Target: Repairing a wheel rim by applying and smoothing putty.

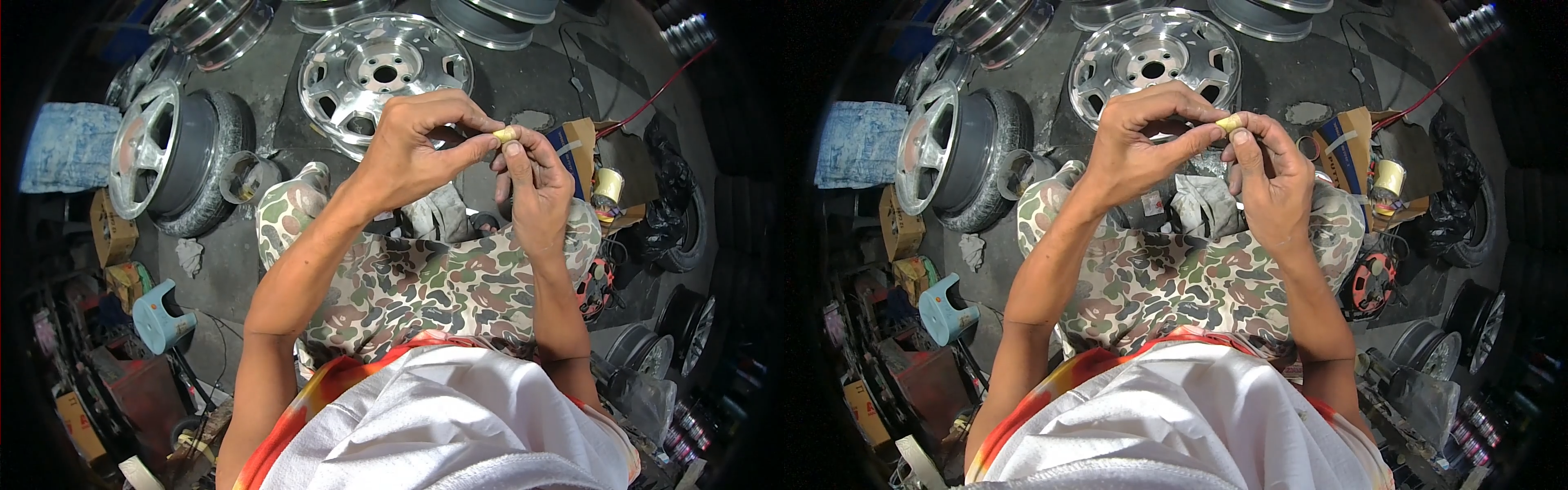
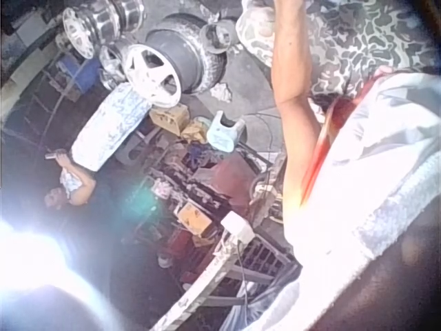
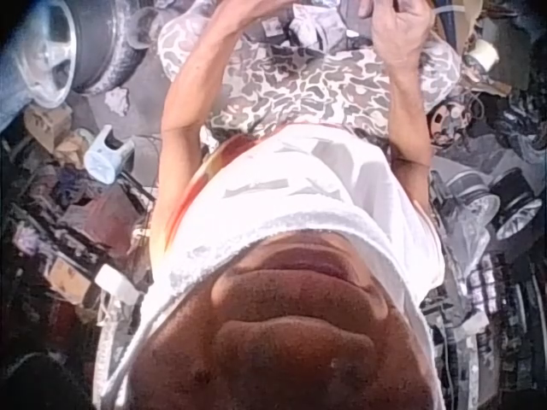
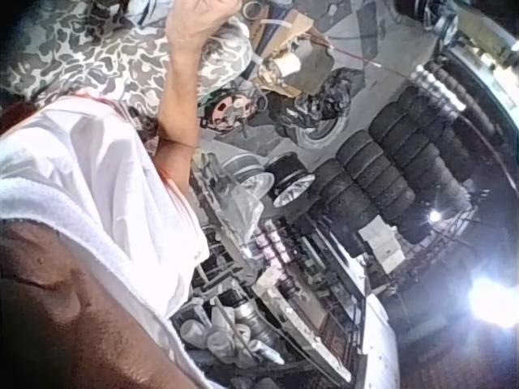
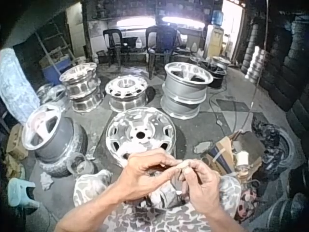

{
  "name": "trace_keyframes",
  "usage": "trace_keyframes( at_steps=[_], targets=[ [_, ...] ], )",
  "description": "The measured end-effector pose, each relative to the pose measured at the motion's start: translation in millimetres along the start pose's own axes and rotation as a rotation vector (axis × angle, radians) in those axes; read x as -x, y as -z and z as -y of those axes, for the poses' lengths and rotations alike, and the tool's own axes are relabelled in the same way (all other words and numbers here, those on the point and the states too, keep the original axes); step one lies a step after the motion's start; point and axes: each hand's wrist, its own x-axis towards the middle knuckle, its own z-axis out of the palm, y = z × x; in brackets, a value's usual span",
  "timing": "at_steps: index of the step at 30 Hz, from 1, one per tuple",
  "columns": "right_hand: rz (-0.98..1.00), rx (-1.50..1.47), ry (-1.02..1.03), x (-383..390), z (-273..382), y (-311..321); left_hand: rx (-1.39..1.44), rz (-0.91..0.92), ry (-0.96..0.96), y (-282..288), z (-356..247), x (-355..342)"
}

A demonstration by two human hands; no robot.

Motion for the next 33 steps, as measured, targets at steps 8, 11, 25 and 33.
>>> trace_keyframes(
  at_steps=[8,11,25,33],
  targets=[
    [-0.006,0.058,0.048,-0.9,1.1,-1.6,0.064,0.023,0.025,3.6,0.1,0.0],
    [-0.030,0.082,0.104,-1.4,0.2,-2.9,0.185,0.017,0.100,0.1,-3.1,0.9],
    [0.059,-0.156,-0.038,-5.9,2.5,0.4,0.160,-0.012,0.087,1.4,-9.0,2.3],
    [0.102,-0.435,-0.206,-7.8,7.0,7.2,0.351,-0.019,0.136,-1.1,-6.6,0.3]
  ],
)
